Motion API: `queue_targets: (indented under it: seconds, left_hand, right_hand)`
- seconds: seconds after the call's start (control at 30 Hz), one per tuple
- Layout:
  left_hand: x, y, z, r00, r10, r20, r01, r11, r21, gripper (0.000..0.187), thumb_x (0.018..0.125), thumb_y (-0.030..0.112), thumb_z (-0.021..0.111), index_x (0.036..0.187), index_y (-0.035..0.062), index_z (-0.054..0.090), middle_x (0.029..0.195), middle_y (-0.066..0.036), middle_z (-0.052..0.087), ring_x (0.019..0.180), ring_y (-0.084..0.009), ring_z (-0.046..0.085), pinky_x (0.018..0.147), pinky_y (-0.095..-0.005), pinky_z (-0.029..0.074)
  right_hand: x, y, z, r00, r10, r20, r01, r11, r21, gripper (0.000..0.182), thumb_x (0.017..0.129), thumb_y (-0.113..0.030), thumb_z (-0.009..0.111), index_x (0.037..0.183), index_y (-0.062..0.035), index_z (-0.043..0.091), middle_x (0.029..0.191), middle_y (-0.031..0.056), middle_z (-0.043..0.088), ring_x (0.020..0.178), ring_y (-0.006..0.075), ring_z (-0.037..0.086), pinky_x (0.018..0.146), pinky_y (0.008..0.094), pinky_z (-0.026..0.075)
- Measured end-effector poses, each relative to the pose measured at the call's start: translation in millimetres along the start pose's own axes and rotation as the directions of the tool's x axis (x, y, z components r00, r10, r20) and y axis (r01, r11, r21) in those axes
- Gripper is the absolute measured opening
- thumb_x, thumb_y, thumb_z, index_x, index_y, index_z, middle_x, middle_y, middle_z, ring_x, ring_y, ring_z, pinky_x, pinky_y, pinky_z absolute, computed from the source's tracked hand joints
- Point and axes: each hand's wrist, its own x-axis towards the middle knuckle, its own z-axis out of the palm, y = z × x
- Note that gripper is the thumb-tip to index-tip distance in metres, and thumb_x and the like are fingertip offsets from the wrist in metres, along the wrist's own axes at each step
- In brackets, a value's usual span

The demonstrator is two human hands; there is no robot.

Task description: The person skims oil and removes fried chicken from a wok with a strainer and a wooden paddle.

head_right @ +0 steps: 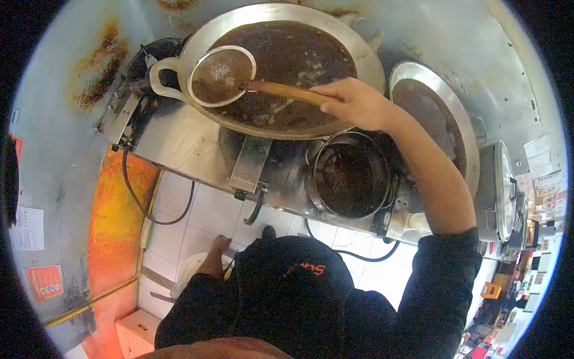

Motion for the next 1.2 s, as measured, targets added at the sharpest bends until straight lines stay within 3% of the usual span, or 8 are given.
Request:
queue_targets:
  seconds: [0.2, 0.37, 0.47, 0.53, 0.57, 0.67, 0.8, 1.2]
  left_hand:
    - [-2.8, 12.0, -9.2, 1.000, 0.029, -0.006, -0.029, 0.998, 0.059, 0.051, 0.075, 0.044, 0.059, 0.103, 0.0017, 0.055, 0.100, -0.023, 0.060, 0.100, -0.0359, 0.056, 0.088, -0.0407, 0.043]
    - [3.9, 23.5, -11.6, 1.000, 0.007, 0.017, -0.008, 1.000, 0.029, 0.046, 0.074, 0.039, 0.061, 0.099, 0.0006, 0.057, 0.099, -0.022, 0.060, 0.100, -0.0351, 0.056, 0.088, -0.0400, 0.044]
    - [14.3, 13.4, -7.5, 0.975, 0.218, -0.050, -0.207, 0.963, 0.171, 0.039, 0.073, 0.036, 0.064, 0.088, 0.0010, 0.059, 0.097, -0.021, 0.062, 0.093, -0.0350, 0.059, 0.082, -0.0401, 0.047]
    - [72.4, -41.9, 34.2, 0.949, 0.315, 0.006, -0.313, 0.941, 0.125, 0.040, 0.074, 0.038, 0.063, 0.087, -0.0003, 0.060, 0.095, -0.021, 0.062, 0.092, -0.0359, 0.059, 0.081, -0.0408, 0.047]
    - [73.8, -36.4, 31.3, 0.949, 0.316, 0.004, -0.312, 0.935, 0.166, 0.040, 0.074, 0.038, 0.063, 0.087, -0.0005, 0.060, 0.095, -0.022, 0.062, 0.092, -0.0360, 0.059, 0.082, -0.0408, 0.047]
    - [40.6, 20.9, 3.2, 0.972, 0.233, -0.020, -0.226, 0.958, 0.179, 0.040, 0.076, 0.038, 0.062, 0.088, -0.0008, 0.059, 0.094, -0.022, 0.062, 0.093, -0.0362, 0.058, 0.083, -0.0406, 0.046]
    - [12.4, 56.6, -22.9, 0.981, 0.192, 0.012, -0.191, 0.967, 0.169, 0.044, 0.078, 0.040, 0.058, 0.093, -0.0011, 0.058, 0.096, -0.022, 0.062, 0.096, -0.0357, 0.057, 0.085, -0.0397, 0.044]
    - [44.6, 40.4, -6.4, 0.967, 0.251, 0.053, -0.257, 0.941, 0.220, 0.042, 0.076, 0.037, 0.061, 0.094, -0.0003, 0.057, 0.095, -0.018, 0.063, 0.095, -0.0333, 0.058, 0.085, -0.0383, 0.045]
  right_hand:
    - [-108.4, -2.2, -1.8, 0.995, 0.013, -0.094, -0.014, 1.000, -0.018, 0.038, 0.082, -0.013, 0.054, 0.117, -0.0009, 0.053, 0.076, 0.0096, 0.057, 0.069, 0.0134, 0.050, 0.065, 0.0281, 0.042]
    - [-217.8, -2.0, 22.3, 0.899, 0.315, -0.304, -0.359, 0.928, -0.098, 0.043, 0.077, -0.010, 0.057, 0.119, -0.0013, 0.052, 0.073, 0.0128, 0.058, 0.061, 0.0152, 0.052, 0.060, 0.0290, 0.043]
    - [-271.1, 12.7, 62.8, 0.756, 0.501, -0.421, -0.553, 0.833, -0.001, 0.045, 0.075, -0.007, 0.058, 0.119, -0.0011, 0.052, 0.073, 0.0147, 0.060, 0.057, 0.0181, 0.055, 0.057, 0.0289, 0.043]
    - [-289.2, 23.8, 98.1, 0.724, 0.394, -0.567, -0.512, 0.857, -0.059, 0.044, 0.075, -0.005, 0.057, 0.119, -0.0004, 0.052, 0.074, 0.0171, 0.061, 0.060, 0.0212, 0.058, 0.059, 0.0288, 0.044]
    - [-297.7, 30.2, 113.8, 0.647, 0.548, -0.530, -0.626, 0.779, 0.042, 0.044, 0.076, -0.003, 0.057, 0.119, 0.0000, 0.052, 0.075, 0.0181, 0.061, 0.062, 0.0236, 0.059, 0.060, 0.0295, 0.045]
    - [-298.5, 51.6, 160.5, 0.633, 0.382, -0.673, -0.523, 0.852, -0.008, 0.041, 0.077, 0.001, 0.057, 0.117, -0.0020, 0.053, 0.076, 0.0173, 0.060, 0.064, 0.0279, 0.058, 0.061, 0.0323, 0.047]
    - [-291.6, 67.9, 188.9, 0.604, 0.501, -0.620, -0.729, 0.661, -0.176, 0.037, 0.079, -0.004, 0.056, 0.115, -0.0141, 0.056, 0.071, 0.0103, 0.055, 0.060, 0.0273, 0.056, 0.055, 0.0371, 0.046]
    - [-305.3, 76.5, 198.5, 0.602, 0.488, -0.632, -0.764, 0.583, -0.277, 0.041, 0.079, -0.003, 0.055, 0.118, -0.0136, 0.054, 0.070, 0.0083, 0.055, 0.057, 0.0240, 0.058, 0.050, 0.0359, 0.046]
